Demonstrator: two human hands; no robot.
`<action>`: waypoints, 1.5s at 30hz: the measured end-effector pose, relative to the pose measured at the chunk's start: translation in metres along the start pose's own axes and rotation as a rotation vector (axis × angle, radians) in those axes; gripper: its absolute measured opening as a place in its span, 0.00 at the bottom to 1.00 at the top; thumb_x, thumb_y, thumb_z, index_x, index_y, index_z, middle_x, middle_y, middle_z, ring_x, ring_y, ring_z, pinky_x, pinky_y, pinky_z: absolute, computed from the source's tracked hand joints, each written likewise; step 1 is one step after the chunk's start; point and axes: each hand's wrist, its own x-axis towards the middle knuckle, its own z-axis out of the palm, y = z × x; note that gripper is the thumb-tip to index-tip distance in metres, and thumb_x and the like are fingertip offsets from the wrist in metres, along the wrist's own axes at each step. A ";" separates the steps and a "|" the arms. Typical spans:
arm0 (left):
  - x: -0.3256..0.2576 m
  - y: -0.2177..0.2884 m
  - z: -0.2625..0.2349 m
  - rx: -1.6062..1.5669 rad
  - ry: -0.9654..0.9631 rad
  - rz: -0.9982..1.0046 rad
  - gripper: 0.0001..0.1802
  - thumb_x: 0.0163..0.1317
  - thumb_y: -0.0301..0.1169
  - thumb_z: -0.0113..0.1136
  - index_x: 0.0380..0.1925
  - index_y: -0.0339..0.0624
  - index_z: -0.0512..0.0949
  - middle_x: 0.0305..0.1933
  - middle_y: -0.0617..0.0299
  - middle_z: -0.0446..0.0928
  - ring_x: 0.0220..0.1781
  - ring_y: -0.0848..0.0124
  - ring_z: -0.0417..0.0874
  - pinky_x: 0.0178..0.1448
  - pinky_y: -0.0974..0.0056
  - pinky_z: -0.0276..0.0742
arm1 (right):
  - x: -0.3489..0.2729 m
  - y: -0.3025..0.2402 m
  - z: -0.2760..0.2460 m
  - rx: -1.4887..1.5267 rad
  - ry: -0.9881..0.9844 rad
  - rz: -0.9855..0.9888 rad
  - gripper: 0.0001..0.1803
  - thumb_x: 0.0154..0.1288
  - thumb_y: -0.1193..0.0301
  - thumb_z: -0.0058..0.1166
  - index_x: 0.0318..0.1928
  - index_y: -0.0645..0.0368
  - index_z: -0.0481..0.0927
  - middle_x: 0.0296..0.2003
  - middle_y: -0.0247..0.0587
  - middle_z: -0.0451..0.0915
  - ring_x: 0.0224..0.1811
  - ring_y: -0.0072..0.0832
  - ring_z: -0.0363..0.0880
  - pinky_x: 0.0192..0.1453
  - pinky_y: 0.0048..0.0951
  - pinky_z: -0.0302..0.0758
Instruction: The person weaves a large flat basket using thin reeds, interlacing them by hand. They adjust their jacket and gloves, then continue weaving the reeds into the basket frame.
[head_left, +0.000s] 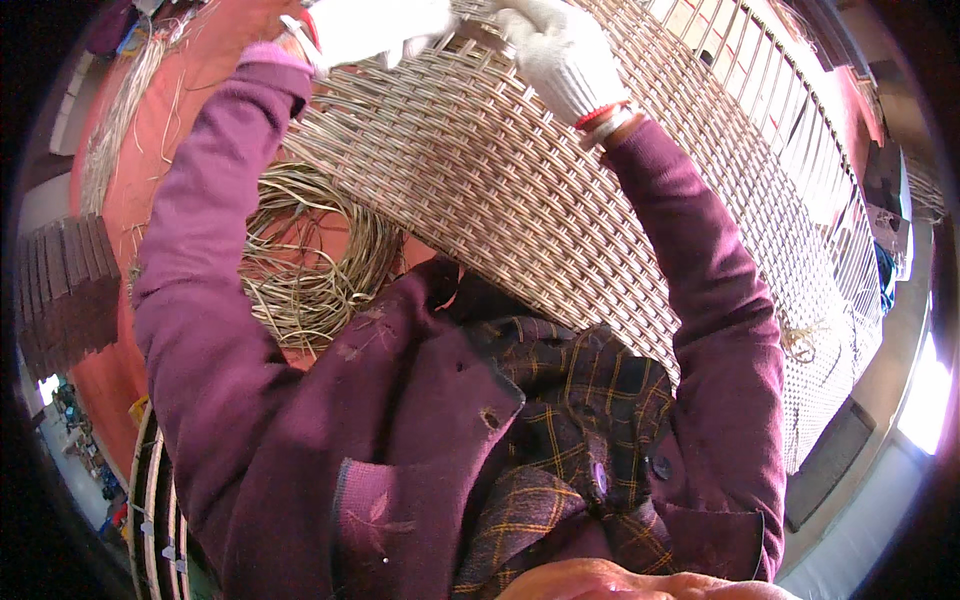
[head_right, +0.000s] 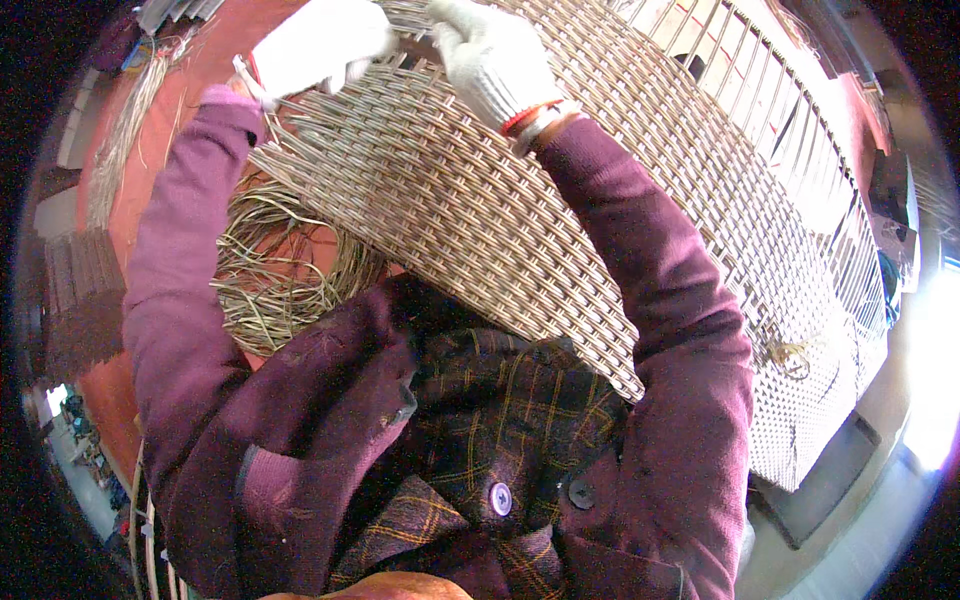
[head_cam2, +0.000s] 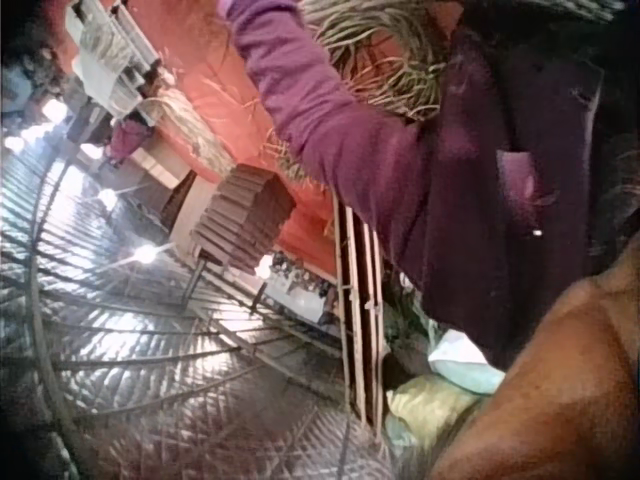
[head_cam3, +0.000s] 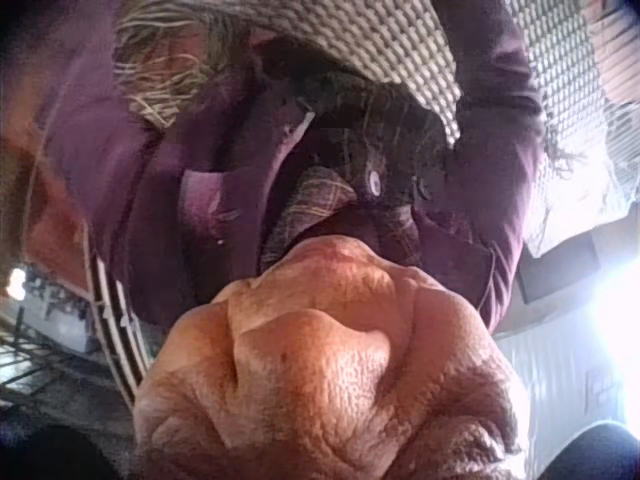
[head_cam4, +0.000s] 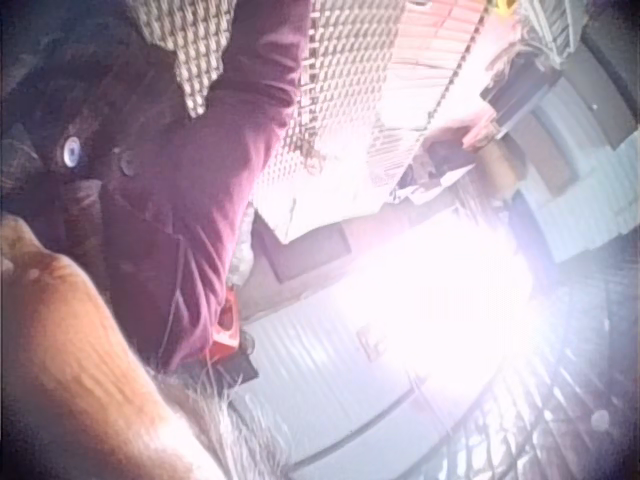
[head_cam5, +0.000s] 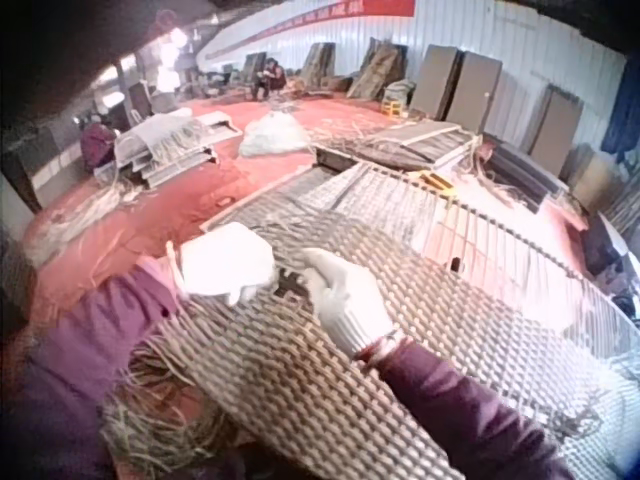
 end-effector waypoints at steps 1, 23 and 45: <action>-0.005 -0.001 0.000 -0.021 0.013 0.033 0.16 0.75 0.39 0.61 0.32 0.39 0.87 0.22 0.61 0.82 0.19 0.71 0.82 0.24 0.65 0.77 | 0.006 0.001 0.008 0.091 0.002 -0.064 0.12 0.76 0.70 0.53 0.49 0.62 0.87 0.38 0.51 0.89 0.41 0.46 0.89 0.46 0.43 0.84; 0.059 -0.093 0.036 0.545 0.159 0.288 0.14 0.61 0.41 0.64 0.42 0.47 0.87 0.30 0.59 0.85 0.29 0.61 0.87 0.37 0.57 0.81 | -0.015 0.033 0.035 -0.628 -0.481 -0.021 0.10 0.70 0.67 0.56 0.36 0.54 0.88 0.30 0.50 0.88 0.37 0.49 0.90 0.41 0.47 0.85; 0.049 -0.069 0.026 1.203 0.342 0.379 0.16 0.67 0.45 0.62 0.31 0.48 0.91 0.27 0.54 0.85 0.29 0.53 0.87 0.37 0.49 0.82 | -0.035 0.032 0.007 -0.214 -0.155 0.041 0.14 0.70 0.69 0.62 0.53 0.56 0.88 0.45 0.51 0.87 0.49 0.50 0.86 0.55 0.44 0.83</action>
